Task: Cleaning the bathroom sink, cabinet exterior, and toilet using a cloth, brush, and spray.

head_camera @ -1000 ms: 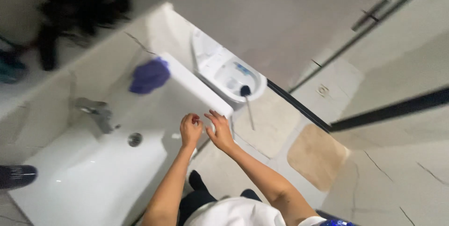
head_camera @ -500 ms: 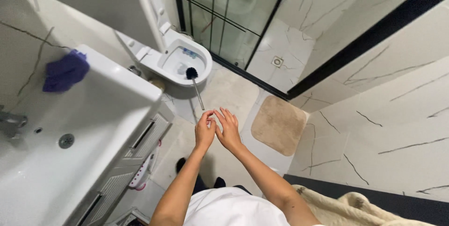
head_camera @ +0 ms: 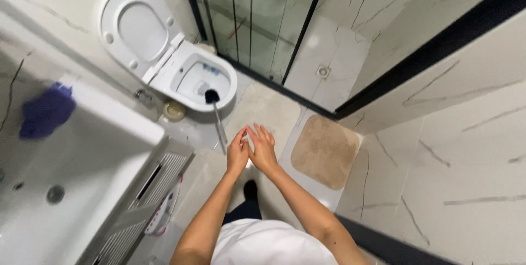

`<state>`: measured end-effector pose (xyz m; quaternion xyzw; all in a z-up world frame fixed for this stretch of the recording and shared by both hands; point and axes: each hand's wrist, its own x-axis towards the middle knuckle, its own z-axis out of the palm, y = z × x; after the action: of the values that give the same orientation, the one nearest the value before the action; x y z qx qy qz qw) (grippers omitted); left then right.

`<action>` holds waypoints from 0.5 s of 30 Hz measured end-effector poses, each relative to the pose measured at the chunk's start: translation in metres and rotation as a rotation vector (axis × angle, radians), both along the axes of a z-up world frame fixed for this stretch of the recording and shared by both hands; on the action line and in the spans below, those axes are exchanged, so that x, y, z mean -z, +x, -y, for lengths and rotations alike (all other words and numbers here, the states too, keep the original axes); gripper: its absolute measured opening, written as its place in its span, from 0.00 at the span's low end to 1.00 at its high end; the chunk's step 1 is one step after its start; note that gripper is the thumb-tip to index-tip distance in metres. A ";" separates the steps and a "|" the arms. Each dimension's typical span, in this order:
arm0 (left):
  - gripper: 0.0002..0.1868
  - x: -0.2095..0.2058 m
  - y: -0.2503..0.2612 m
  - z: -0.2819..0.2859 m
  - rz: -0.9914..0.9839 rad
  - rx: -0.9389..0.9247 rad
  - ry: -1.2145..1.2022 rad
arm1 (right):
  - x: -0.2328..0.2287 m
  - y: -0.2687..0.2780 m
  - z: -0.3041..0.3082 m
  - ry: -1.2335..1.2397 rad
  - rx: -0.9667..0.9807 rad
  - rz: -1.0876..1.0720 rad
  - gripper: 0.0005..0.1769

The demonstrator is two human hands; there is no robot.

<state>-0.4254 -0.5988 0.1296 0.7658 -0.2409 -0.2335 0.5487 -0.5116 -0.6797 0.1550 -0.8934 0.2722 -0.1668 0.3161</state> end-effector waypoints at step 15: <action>0.24 0.056 0.109 0.141 -0.074 -0.260 0.094 | 0.062 0.127 0.174 -0.005 -0.314 -0.145 0.36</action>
<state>-0.3163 -0.7396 0.0735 0.8064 -0.1078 -0.1995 0.5462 -0.3850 -0.8536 0.0927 -0.9354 0.1511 -0.0512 0.3155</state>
